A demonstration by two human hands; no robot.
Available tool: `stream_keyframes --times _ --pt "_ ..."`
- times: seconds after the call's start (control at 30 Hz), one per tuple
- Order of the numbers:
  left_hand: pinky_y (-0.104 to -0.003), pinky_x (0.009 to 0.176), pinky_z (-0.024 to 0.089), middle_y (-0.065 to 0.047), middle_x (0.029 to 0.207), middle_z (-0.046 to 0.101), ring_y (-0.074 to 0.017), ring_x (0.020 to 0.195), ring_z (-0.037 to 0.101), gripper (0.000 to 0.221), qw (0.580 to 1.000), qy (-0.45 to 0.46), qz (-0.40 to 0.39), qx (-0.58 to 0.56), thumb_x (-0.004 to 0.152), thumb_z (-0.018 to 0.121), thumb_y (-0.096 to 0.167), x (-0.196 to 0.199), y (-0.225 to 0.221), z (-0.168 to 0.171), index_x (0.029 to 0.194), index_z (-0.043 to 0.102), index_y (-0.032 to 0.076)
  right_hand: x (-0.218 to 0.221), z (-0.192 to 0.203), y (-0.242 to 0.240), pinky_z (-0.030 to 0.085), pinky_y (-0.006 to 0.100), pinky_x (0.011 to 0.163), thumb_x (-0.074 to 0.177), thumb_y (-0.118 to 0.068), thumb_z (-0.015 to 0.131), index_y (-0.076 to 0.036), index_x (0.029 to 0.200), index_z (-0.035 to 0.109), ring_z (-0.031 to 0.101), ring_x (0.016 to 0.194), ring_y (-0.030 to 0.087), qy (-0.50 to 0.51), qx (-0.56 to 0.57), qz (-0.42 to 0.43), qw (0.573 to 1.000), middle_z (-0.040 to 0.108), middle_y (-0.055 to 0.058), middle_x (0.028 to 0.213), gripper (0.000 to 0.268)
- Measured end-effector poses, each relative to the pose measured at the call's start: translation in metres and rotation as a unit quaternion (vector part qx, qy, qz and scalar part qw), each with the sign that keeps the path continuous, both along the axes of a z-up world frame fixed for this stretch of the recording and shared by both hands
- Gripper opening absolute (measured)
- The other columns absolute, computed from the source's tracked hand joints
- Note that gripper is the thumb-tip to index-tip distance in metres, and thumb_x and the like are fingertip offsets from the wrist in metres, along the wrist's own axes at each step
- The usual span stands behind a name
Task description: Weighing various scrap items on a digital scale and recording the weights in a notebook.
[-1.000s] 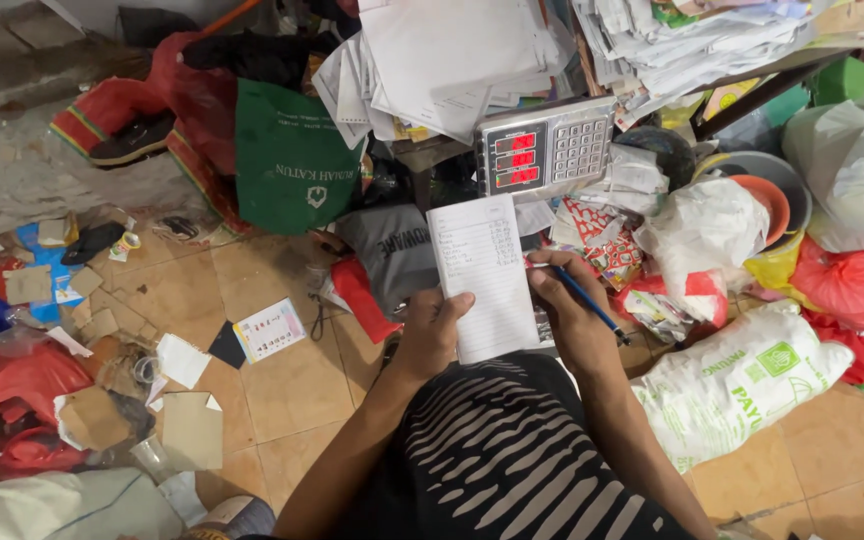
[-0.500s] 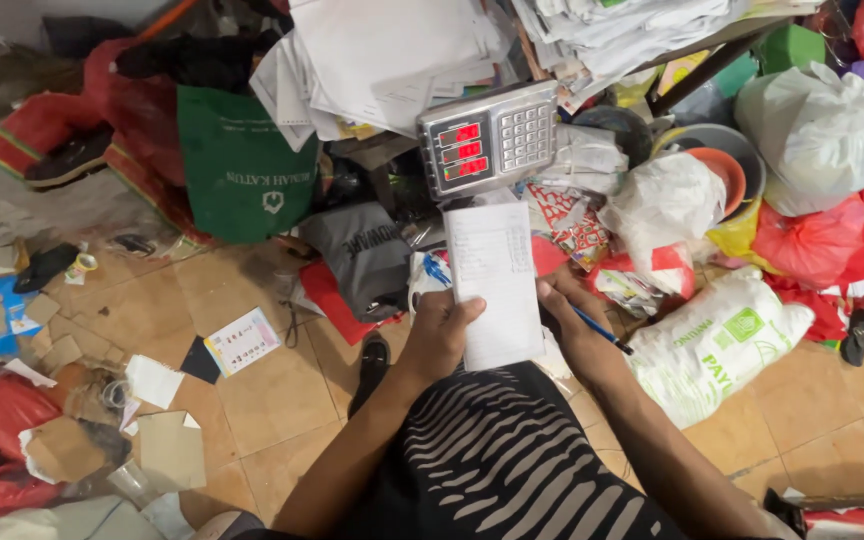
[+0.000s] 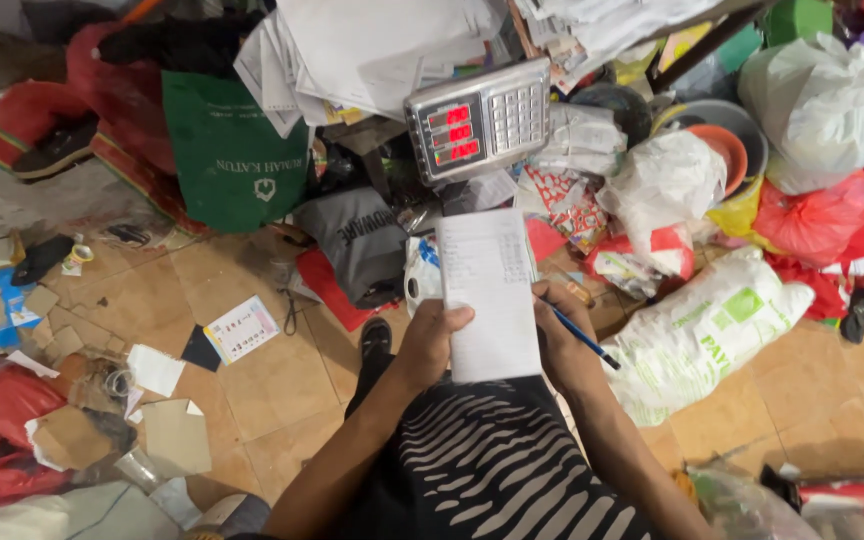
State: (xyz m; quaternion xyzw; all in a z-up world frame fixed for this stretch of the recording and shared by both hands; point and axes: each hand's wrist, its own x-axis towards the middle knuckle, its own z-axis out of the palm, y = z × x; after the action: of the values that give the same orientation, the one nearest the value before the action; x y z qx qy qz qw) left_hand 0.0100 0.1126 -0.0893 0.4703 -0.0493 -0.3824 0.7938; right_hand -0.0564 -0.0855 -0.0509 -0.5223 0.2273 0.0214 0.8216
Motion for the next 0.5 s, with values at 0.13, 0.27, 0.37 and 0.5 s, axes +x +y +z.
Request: stream_keyframes --times 0.13,0.27,0.37,0.5 --pt "-0.03 0.087 0.051 -0.012 0.104 0.075 -0.0166 0.096 0.067 0.041 1.0 -0.02 0.006 0.022 0.1 0.053 0.023 0.003 0.003 -0.004 0.114 0.07 -0.011 0.0 0.012 0.018 0.047 0.023 0.076 0.103 -0.015 0.058 0.0 0.103 0.065 0.059 0.083 0.008 0.011 -0.008 -0.055 0.998 0.066 0.003 0.091 0.017" --pt "-0.031 0.089 0.05 -0.013 0.104 0.075 -0.0181 0.096 0.067 0.042 0.999 0.014 -0.002 0.04 0.1 0.053 0.024 0.0 0.008 -0.007 0.113 0.07 -0.012 -0.009 0.014 0.027 0.047 0.024 0.073 0.105 -0.018 0.061 0.0 0.1 0.063 0.058 0.078 0.009 0.043 0.011 -0.091 0.995 0.065 0.003 0.088 0.018" --pt "-0.029 0.094 0.048 -0.011 0.114 0.072 -0.0147 0.104 0.065 0.041 1.0 -0.002 -0.006 0.023 0.098 0.052 0.023 -0.003 0.006 -0.006 0.121 0.065 -0.008 -0.013 0.013 0.028 0.048 0.025 0.073 0.103 -0.019 0.06 -0.002 0.102 0.063 0.059 0.078 0.009 0.056 0.034 -0.113 0.991 0.066 0.002 0.088 0.017" --pt "-0.03 0.093 0.049 -0.014 0.113 0.072 -0.0161 0.103 0.065 0.042 1.0 0.0 -0.005 -0.015 0.101 0.054 0.023 -0.005 0.005 -0.014 0.119 0.067 -0.012 -0.018 0.004 0.024 0.046 0.026 0.07 0.104 -0.019 0.06 -0.002 0.102 0.062 0.059 0.077 0.01 0.062 0.084 -0.095 0.99 0.065 0.003 0.088 0.017"
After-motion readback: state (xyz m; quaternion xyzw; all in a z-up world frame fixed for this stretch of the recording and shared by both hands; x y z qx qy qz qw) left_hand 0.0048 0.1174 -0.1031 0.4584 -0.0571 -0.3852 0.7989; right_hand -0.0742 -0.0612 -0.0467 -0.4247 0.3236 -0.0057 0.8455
